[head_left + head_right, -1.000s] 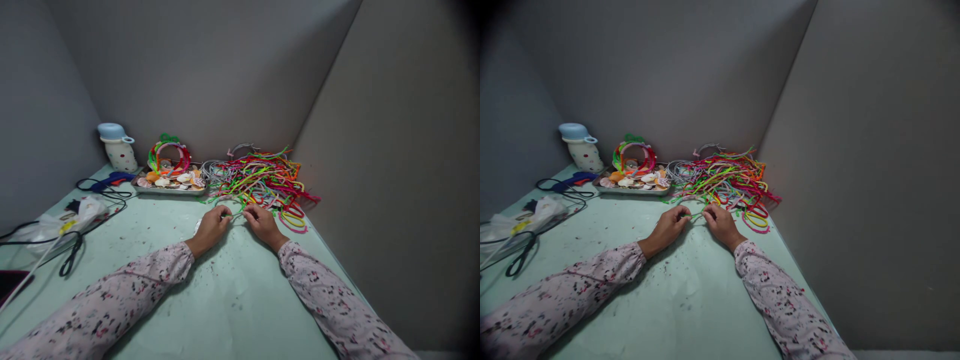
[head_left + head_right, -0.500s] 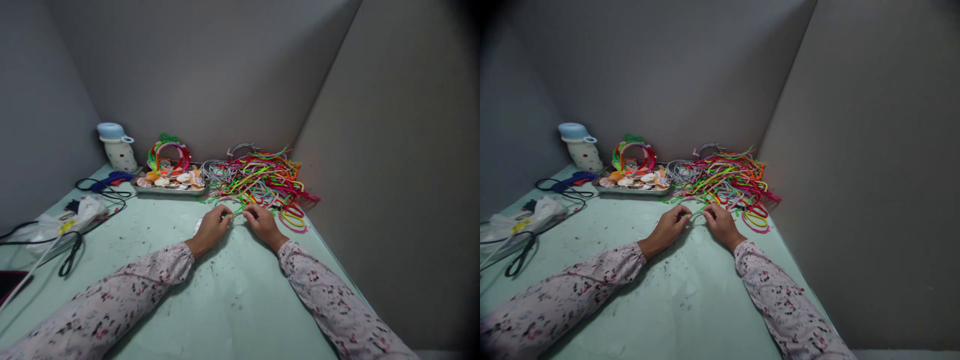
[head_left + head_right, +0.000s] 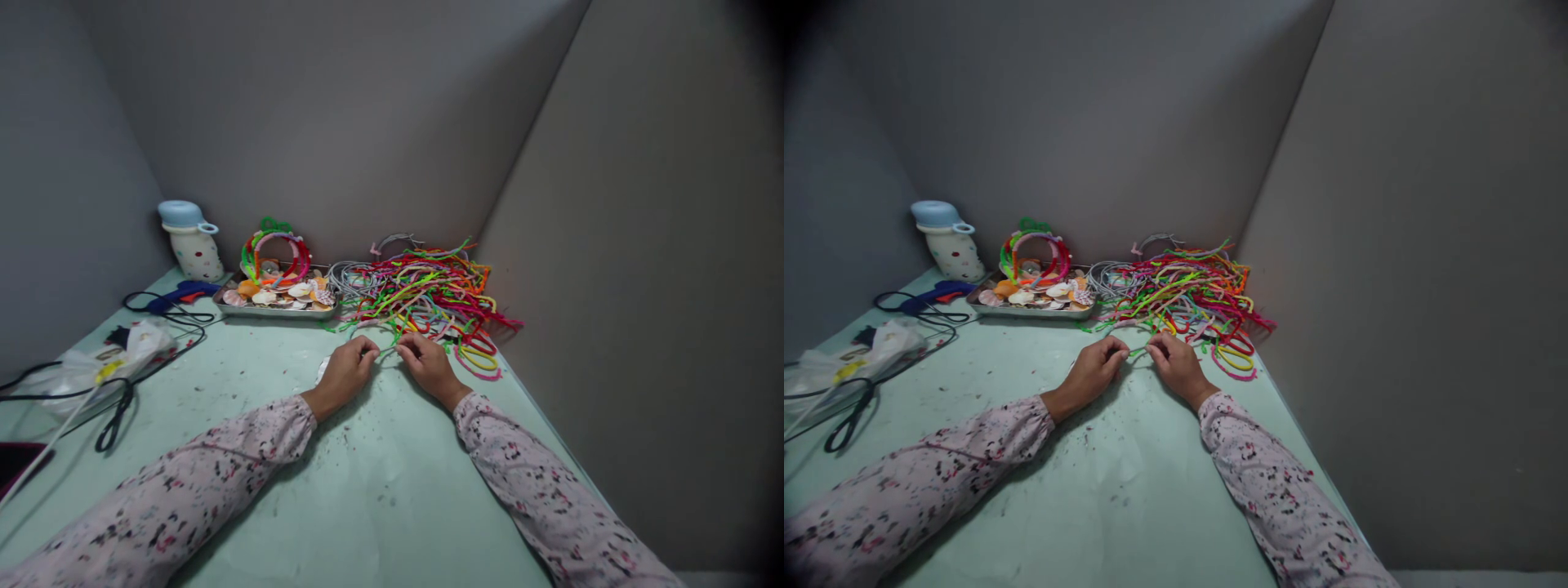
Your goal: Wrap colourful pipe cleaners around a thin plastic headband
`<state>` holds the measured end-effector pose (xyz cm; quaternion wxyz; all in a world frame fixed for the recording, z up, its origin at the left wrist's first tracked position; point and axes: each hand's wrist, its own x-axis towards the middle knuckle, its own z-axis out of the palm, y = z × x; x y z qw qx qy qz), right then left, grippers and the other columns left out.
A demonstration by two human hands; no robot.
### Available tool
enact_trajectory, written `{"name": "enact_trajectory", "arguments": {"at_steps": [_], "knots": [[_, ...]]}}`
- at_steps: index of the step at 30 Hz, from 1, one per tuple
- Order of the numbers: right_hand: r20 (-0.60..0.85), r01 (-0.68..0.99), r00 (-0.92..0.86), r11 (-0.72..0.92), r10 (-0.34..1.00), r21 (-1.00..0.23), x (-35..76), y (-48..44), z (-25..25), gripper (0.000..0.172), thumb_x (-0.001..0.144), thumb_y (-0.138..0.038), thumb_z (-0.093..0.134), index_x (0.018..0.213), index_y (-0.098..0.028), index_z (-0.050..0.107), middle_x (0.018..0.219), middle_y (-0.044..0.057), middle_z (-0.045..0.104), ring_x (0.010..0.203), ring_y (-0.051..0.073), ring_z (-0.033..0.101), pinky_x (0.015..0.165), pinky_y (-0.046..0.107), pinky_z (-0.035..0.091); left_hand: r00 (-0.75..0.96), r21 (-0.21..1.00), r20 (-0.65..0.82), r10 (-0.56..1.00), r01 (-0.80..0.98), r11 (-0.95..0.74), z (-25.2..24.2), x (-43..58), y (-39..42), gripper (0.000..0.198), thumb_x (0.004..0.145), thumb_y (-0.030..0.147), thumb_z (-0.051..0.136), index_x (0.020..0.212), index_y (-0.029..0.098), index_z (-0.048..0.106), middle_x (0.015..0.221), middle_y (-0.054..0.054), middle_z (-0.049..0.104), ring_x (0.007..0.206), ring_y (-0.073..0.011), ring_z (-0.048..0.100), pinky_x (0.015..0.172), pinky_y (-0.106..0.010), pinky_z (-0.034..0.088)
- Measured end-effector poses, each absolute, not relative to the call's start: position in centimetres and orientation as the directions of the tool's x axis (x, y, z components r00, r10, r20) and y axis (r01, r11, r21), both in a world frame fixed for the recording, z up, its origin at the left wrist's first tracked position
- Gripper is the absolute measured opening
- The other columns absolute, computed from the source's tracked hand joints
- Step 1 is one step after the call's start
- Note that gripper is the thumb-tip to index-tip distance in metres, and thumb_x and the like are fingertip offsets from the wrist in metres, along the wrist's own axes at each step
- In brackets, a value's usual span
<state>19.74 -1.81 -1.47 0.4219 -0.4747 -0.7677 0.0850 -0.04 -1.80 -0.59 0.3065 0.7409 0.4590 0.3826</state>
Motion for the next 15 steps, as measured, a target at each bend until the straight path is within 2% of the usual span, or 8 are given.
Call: {"name": "enact_trajectory", "arguments": {"at_steps": [15], "knots": [[0.566,0.661,-0.207,0.540,0.798,-0.520,19.71,-1.88,-1.40,0.013,0.088,-0.030,0.054,0.089,-0.020,0.063,0.077,0.002,0.065,0.067,0.015,0.058,0.064,0.026,0.044,0.309,0.775,0.282,0.908,0.484,-0.406,-0.31,-0.07,-1.77,0.018,0.085,0.027,0.047,0.084,0.019,0.062,0.057,0.001,0.059,0.055,-0.0144,0.054,0.058,-0.025,0.039]]}}
